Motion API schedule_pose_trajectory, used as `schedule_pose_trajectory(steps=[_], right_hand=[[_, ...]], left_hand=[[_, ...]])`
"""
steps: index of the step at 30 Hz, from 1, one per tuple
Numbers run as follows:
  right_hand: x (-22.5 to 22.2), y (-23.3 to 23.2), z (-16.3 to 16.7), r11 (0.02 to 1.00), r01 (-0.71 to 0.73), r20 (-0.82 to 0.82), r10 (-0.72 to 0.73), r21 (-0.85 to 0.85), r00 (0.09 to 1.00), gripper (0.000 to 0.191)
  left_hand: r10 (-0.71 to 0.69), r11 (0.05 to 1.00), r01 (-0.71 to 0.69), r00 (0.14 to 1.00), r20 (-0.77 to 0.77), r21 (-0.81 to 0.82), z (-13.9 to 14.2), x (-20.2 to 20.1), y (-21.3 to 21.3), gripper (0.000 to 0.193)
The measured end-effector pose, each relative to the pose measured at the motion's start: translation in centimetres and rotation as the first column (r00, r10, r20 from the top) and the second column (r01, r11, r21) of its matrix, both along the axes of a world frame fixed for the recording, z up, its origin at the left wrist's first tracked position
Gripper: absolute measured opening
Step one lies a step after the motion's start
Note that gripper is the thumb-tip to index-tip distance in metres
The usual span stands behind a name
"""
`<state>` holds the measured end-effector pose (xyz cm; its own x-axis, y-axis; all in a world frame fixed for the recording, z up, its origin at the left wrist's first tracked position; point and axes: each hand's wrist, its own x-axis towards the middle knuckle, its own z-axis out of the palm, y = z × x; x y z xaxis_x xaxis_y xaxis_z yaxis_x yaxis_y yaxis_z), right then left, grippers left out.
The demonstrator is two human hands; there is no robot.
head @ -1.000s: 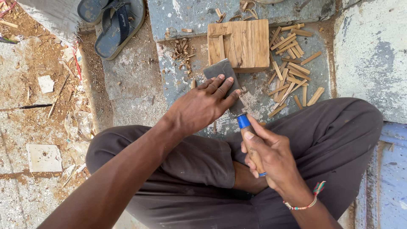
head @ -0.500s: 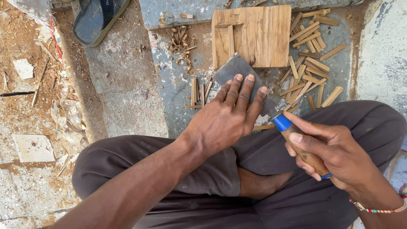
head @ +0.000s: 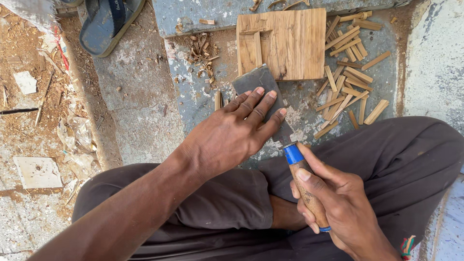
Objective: The person uses a wide-bladed tool and a narrow metal tool to carve and shave small pieces of wood from a larger wooden block while sitting on the ground.
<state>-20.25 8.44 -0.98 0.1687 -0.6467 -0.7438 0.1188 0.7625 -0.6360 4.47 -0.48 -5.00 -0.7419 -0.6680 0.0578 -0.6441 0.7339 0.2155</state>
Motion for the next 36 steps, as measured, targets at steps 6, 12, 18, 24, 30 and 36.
schedule_pose_trajectory(steps=[6,12,18,24,30,36], right_hand=[[0.9,-0.1,-0.8,1.000,-0.006,-0.037,0.007,0.026,0.999,0.063],[3.0,-3.8,2.3,0.998,0.013,-0.060,-0.017,-0.057,0.998,0.065],[3.2,-1.5,3.0,0.977,-0.028,-0.078,0.012,-0.212,0.997,0.062],[1.6,3.1,2.6,0.969,-0.005,-0.094,-0.018,-0.245,0.995,0.060],[1.9,4.1,2.5,0.976,-0.021,-0.109,-0.003,-0.217,0.994,0.061],[2.6,3.0,2.7,0.978,-0.024,-0.141,-0.006,-0.209,0.990,0.061]], left_hand=[[-0.047,0.998,0.048,0.999,0.021,-0.042,-2.2,1.3,-0.6,0.053],[0.074,0.997,-0.072,0.992,0.101,-0.029,-0.1,-0.2,-2.8,0.062],[0.272,0.962,-0.272,0.962,0.013,0.020,0.9,-2.2,0.4,0.053],[0.363,0.929,-0.369,0.915,-0.179,-0.005,1.2,-4.1,6.4,0.054],[0.415,0.909,-0.408,0.877,-0.242,0.082,1.1,-4.1,8.2,0.053],[0.443,0.896,-0.439,0.869,-0.219,0.067,1.0,-4.0,7.2,0.056]])
